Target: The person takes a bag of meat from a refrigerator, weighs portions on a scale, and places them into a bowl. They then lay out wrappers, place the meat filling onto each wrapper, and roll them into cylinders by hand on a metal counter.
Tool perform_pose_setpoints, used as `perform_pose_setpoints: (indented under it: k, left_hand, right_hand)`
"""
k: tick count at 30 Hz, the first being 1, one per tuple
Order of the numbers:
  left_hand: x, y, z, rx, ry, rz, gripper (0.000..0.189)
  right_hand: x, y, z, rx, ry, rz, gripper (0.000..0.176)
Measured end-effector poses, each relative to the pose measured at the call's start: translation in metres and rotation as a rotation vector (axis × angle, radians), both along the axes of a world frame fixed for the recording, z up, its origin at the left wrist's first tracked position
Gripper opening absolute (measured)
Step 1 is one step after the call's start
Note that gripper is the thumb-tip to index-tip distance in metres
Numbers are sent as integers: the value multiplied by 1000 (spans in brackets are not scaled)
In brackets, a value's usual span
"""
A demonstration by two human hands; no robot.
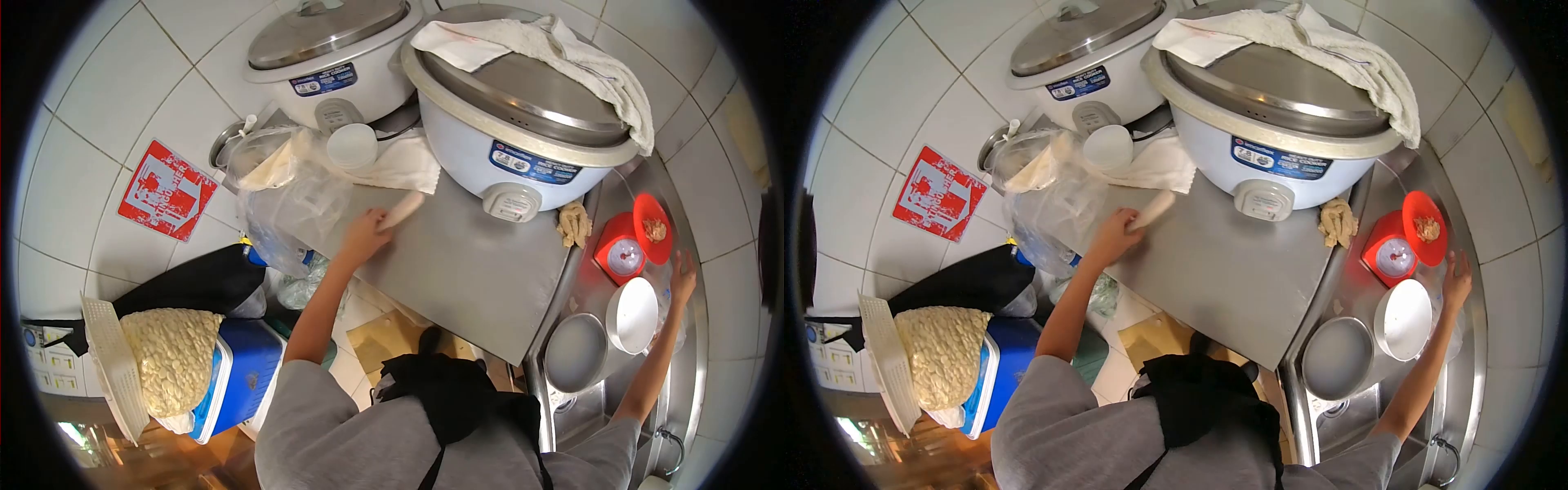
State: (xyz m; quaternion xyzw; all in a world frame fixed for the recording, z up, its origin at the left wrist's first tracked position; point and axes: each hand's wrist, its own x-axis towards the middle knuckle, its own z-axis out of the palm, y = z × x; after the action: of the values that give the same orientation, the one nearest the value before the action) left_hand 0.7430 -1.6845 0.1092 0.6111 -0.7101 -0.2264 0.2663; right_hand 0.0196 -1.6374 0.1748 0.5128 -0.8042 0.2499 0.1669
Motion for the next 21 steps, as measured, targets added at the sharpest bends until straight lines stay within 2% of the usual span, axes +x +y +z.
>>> perform_pose_setpoints:
  k: [3,7,9,11,13,19,21]
  left_hand:
    - [32,-2,-1,-24,-110,120,35]
    - [56,-5,17,37,-123,116,25]
    - [99,-17,16,-229,57,352,17]
    - [149,-34,26,-426,-5,464,14]
    - [195,-55,31,-453,-124,550,15]
    - [249,-102,19,-291,-361,395,15]
    - [258,-113,20,-219,-353,456,15]
  right_hand:
    - [0,-9,-10,30,-30,-31,56]
    - [8,-19,-18,23,-53,-81,58]
    - [3,-14,-22,20,-63,-84,59]
    - [4,-4,-21,17,-77,-92,59]
    - [7,10,-18,71,-110,-195,60]
    - [-18,36,-24,84,-65,-235,62]
    - [-17,45,-13,90,-72,-197,62]
